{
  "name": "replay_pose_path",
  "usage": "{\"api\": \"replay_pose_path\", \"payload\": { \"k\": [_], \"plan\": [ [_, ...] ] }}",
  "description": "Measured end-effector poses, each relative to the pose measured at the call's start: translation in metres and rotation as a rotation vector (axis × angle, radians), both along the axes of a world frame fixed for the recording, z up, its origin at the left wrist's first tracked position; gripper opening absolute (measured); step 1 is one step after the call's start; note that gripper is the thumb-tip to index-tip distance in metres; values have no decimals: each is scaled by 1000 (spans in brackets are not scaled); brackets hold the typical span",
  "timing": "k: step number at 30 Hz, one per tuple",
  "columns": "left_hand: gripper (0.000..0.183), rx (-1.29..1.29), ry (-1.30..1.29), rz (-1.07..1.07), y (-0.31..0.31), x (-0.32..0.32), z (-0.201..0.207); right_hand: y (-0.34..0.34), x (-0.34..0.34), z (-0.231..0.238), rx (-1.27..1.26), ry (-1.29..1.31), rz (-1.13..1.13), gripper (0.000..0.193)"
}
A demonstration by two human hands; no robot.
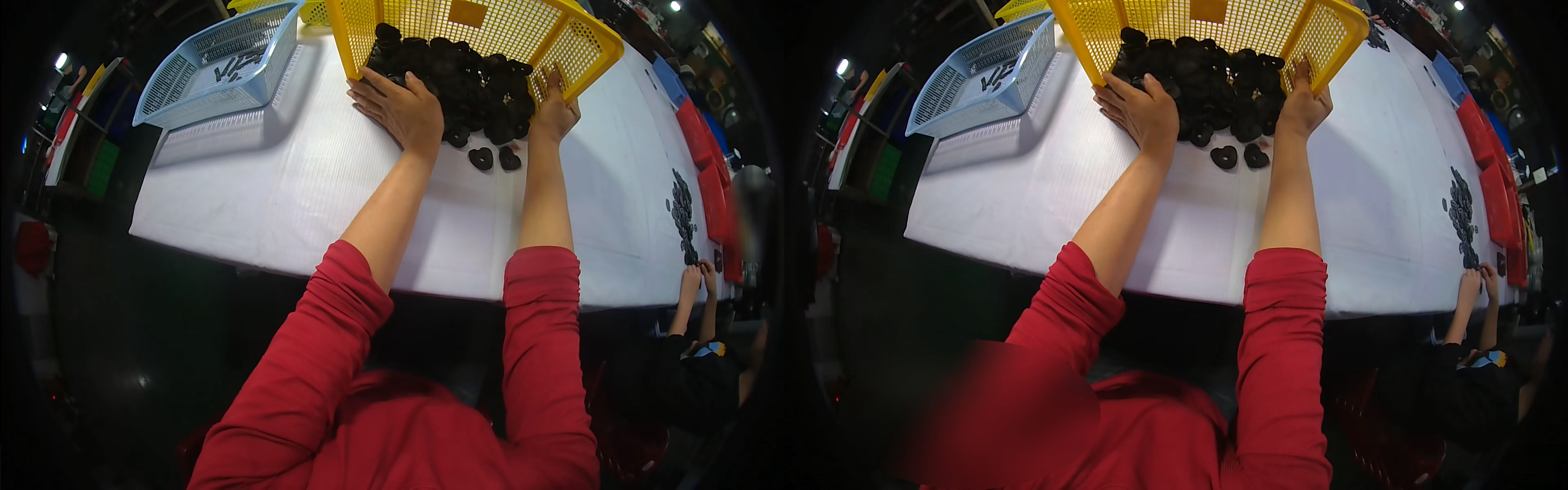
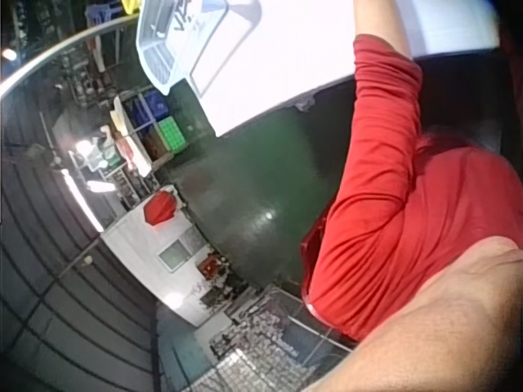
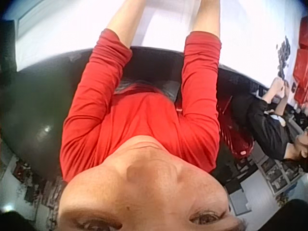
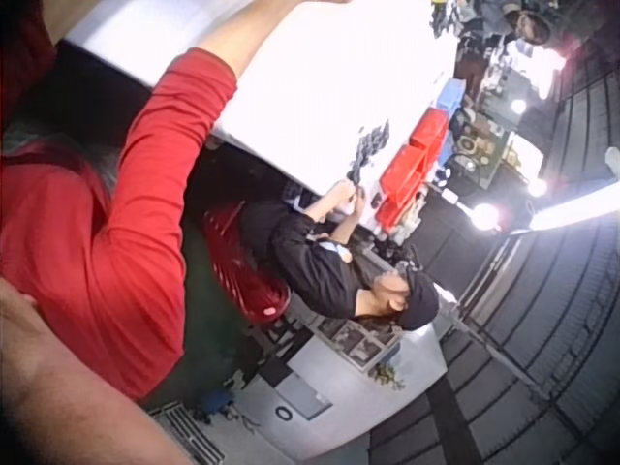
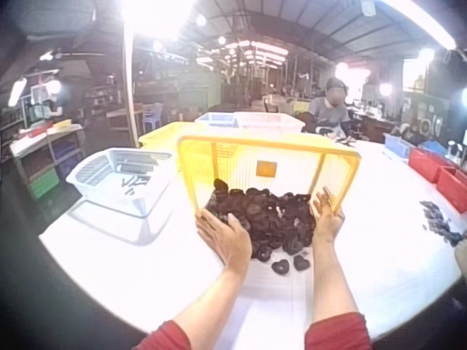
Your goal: The person sorts small black plastic fasteners and round black plastic pieces from baskets onto a white table, arranging them by type. They then gather the sorted items back into their respective baskets.
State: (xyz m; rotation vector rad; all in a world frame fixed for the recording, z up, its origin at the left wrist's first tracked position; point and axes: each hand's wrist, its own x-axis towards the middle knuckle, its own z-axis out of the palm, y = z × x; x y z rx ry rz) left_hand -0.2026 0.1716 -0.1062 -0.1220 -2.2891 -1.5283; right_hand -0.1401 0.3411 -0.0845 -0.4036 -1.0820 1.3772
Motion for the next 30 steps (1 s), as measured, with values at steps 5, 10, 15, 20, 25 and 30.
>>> {"api": "replay_pose_path", "payload": {
  "k": [5,10,15,20,25,30],
  "plan": [
    [76,-15,-21,-25,-2,2,0,-3,1,0,-14,-1,24,23],
    [78,-46,-57,-47,-4,5,0,-11,1,1,80,40,-23,22],
    [77,-51,-45,-43,-6,4,-1,-14,2,2,88,60,2,21],
    [78,-98,-18,1,-8,2,-2,-16,3,3,123,33,-20,26],
    [75,-177,153,83,1,-16,-20,-14,3,2,104,-44,-59,29],
    [77,-183,24,37,-3,-19,-17,-18,7,4,237,61,-37,24]
  ]
}}
